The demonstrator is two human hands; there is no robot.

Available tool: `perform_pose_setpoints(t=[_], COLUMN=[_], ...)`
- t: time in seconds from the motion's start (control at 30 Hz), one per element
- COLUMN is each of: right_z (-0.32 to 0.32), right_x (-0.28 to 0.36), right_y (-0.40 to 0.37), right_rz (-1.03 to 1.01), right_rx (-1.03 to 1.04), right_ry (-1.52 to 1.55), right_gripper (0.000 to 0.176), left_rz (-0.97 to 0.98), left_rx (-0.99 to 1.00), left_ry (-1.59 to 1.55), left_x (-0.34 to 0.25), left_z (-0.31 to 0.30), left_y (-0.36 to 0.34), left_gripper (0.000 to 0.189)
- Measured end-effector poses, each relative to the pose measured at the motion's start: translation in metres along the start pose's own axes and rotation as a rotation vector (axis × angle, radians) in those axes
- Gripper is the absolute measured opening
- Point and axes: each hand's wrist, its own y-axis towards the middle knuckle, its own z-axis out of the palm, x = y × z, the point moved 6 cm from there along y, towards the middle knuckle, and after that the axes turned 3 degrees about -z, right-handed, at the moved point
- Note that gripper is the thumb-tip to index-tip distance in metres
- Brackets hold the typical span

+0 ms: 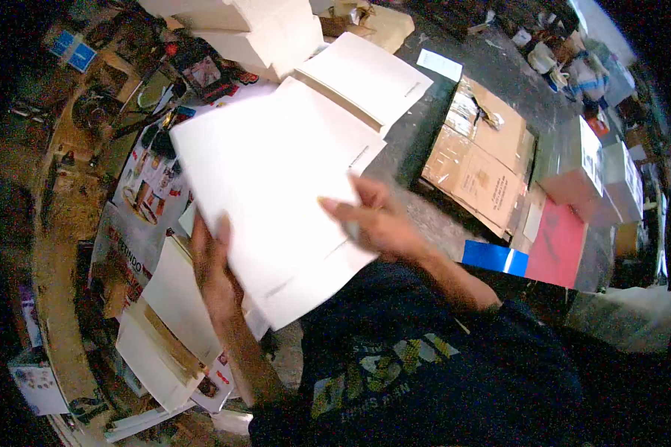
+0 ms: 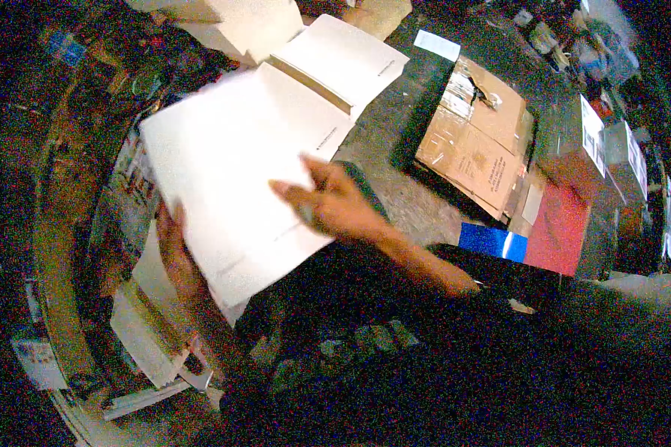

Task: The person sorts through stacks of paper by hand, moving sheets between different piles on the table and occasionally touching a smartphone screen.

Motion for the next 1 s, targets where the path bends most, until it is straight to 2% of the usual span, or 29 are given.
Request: perform_pose_setpoints(t=[0.03,0.07,0.1,0.13,0.17,0.2,0.23,0.27,0.33,0.37,0.43,0.47,0.53,0.57,0.63,0.67,0.73,0.77,0.8,0.83,0.87,0.9,0.93,0.97,1.0], right_z=[-0.020,-0.041,-0.067,-0.095,-0.111,-0.125,-0.141,-0.151,-0.158,-0.161,-0.177,-0.177,-0.176,-0.176,-0.166,-0.166,-0.174,-0.128,-0.145,-0.134,-0.121,-0.111,-0.104,-0.104,-0.100], right_x=[0.017,0.037,0.062,0.073,0.091,0.110,0.118,0.124,0.132,0.133,0.123,0.121,0.105,0.098,0.081,0.064,0.030,0.060,0.025,0.019,0.013,0.018,0.021,0.020,0.015], right_y=[-0.001,-0.003,-0.001,0.001,0.002,0.002,0.005,0.007,0.010,0.013,0.019,0.023,0.034,0.043,0.063,0.078,0.113,0.096,0.123,0.132,0.139,0.144,0.139,0.133,0.140], right_rz=[0.031,0.063,-0.185,-0.292,-0.344,-0.396,-0.421,-0.446,-0.497,-0.499,-0.459,-0.458,-0.207,-0.169,-0.208,-0.195,-0.052,-0.002,-0.106,-0.022,0.060,0.051,0.136,0.225,0.231], right_rx=[-0.116,-0.232,-0.358,-0.466,-0.500,-0.537,-0.551,-0.565,-0.539,-0.555,-0.541,-0.534,-0.417,-0.407,-0.218,-0.111,-0.181,-0.227,-0.098,0.012,0.125,0.149,0.149,0.148,0.169], right_ry=[-0.074,-0.148,-0.295,-0.255,-0.243,-0.234,-0.248,-0.263,-0.336,-0.339,-0.355,-0.351,-0.372,-0.434,-0.322,-0.235,-0.599,-0.811,-0.691,-0.636,-0.583,-0.583,-0.555,-0.531,-0.536], right_gripper=[0.028,0.024,0.022,0.022,0.022,0.023,0.029,0.036,0.038,0.037,0.037,0.037,0.040,0.043,0.048,0.052,0.061,0.063,0.065,0.066,0.068,0.068,0.070,0.073,0.073], left_rz=[-0.146,-0.100,-0.057,0.248,0.210,0.554,0.752,0.633,0.603,0.601,0.442,0.439,0.302,0.285,0.315,0.128,0.094,0.147,0.189,0.150,0.092,0.122,0.156,0.203,0.185], left_rx=[0.042,0.160,0.206,0.213,0.287,0.320,0.169,0.174,0.177,0.177,0.370,0.364,0.500,0.368,0.228,0.255,0.376,0.389,0.396,0.416,0.396,0.368,0.331,0.306,0.291], left_ry=[-0.192,-0.133,0.186,0.436,0.375,0.476,0.567,0.767,0.952,0.947,0.788,0.793,0.577,0.490,0.329,0.286,0.258,0.527,0.792,0.956,1.117,1.120,1.125,1.103,1.100], left_x=[0.009,0.017,0.015,0.015,0.021,0.026,0.017,0.019,0.028,0.028,0.038,0.033,0.032,0.027,-0.003,-0.012,-0.006,-0.005,0.001,0.017,0.013,0.014,0.012,0.015,0.023], left_z=[0.020,0.044,0.067,0.091,0.117,0.144,0.160,0.175,0.190,0.189,0.182,0.173,0.159,0.141,0.106,0.091,0.065,0.056,0.050,0.040,0.042,0.044,0.039,0.039,0.031], left_y=[0.024,0.043,0.060,0.063,0.063,0.069,0.060,0.063,0.068,0.076,0.091,0.092,0.092,0.089,0.064,0.054,0.040,0.027,0.019,0.011,-0.001,-0.006,-0.018,-0.026,-0.019], left_gripper=[0.054,0.051,0.043,0.030,0.027,0.027,0.027,0.031,0.031,0.031,0.028,0.028,0.035,0.023,0.021,0.019,0.029,0.038,0.048,0.066,0.075,0.073,0.071,0.061,0.061])
